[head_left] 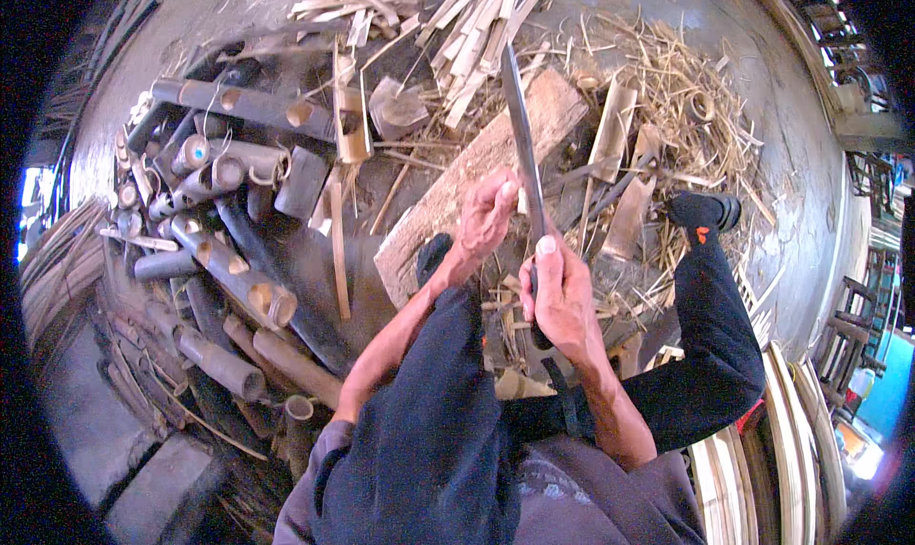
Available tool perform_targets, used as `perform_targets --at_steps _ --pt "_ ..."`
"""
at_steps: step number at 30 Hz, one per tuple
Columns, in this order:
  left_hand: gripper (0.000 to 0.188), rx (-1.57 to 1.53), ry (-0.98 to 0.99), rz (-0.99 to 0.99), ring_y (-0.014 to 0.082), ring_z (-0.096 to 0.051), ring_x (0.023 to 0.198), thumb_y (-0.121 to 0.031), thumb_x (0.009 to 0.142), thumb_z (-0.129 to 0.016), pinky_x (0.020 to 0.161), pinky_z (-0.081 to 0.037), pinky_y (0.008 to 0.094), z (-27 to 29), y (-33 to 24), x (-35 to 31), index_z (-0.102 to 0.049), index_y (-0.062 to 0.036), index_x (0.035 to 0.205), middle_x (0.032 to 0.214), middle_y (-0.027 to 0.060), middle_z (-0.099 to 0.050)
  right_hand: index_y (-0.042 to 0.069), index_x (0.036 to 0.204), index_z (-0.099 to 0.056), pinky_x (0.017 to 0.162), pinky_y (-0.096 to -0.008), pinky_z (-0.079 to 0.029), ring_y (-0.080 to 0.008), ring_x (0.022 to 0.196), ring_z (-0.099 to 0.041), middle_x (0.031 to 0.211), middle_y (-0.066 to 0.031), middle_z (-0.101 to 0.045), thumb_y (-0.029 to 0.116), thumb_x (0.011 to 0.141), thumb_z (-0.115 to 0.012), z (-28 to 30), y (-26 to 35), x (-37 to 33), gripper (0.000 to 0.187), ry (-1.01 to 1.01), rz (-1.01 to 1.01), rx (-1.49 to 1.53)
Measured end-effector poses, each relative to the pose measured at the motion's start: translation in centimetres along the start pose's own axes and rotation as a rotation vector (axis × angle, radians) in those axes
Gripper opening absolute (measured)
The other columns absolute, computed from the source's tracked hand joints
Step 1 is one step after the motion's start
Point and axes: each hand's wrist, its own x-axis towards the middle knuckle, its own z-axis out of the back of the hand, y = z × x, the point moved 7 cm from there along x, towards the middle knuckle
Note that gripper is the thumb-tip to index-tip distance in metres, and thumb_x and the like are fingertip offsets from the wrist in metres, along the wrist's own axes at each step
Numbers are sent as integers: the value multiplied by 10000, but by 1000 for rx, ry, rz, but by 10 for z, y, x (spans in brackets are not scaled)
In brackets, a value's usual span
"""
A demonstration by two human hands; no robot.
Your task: The person sits on the floor and uses a knife to shave thin strips from a small wooden block. The person repeatedly shaves the wood and discards the shavings onto the floor.
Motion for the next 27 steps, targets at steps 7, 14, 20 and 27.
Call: perform_targets --at_steps 7,14,20,27 --pt "390 -185 37 110 102 -416 665 -356 1003 -422 604 -360 265 -6 28 -1 -528 -55 779 716 -14 -454 170 1468 -308 497 -256 -410 -78 532 -420 611 11 -452 324 1017 -331 2 -6 14 478 25 5 15" --pt "398 -269 64 -50 99 -435 669 -367 1005 -420 609 -368 258 -8 3 8 -545 -49 800 713 -13 -476 174 1459 -323 538 -269 -418 -81 580 -435 629 13 -441 276 1014 -355 5 13 0 457 35 110 -80" --pt "382 -281 -11 38 58 -403 647 -359 1003 -435 570 -337 235 2 34 11 -551 -59 797 704 -57 -467 111 1439 -309 418 -216 -360 -58 471 -390 620 32 -433 307 1018 -350 0 26 11 466 46 248 -28" --pt "347 -196 -42 190 98 -461 697 -324 1000 -453 637 -389 273 4 38 -4 -595 -44 855 745 -29 -516 129 1458 -307 430 -207 -378 -52 496 -401 644 30 -443 302 1023 -357 -8 2 19 471 37 100 71"
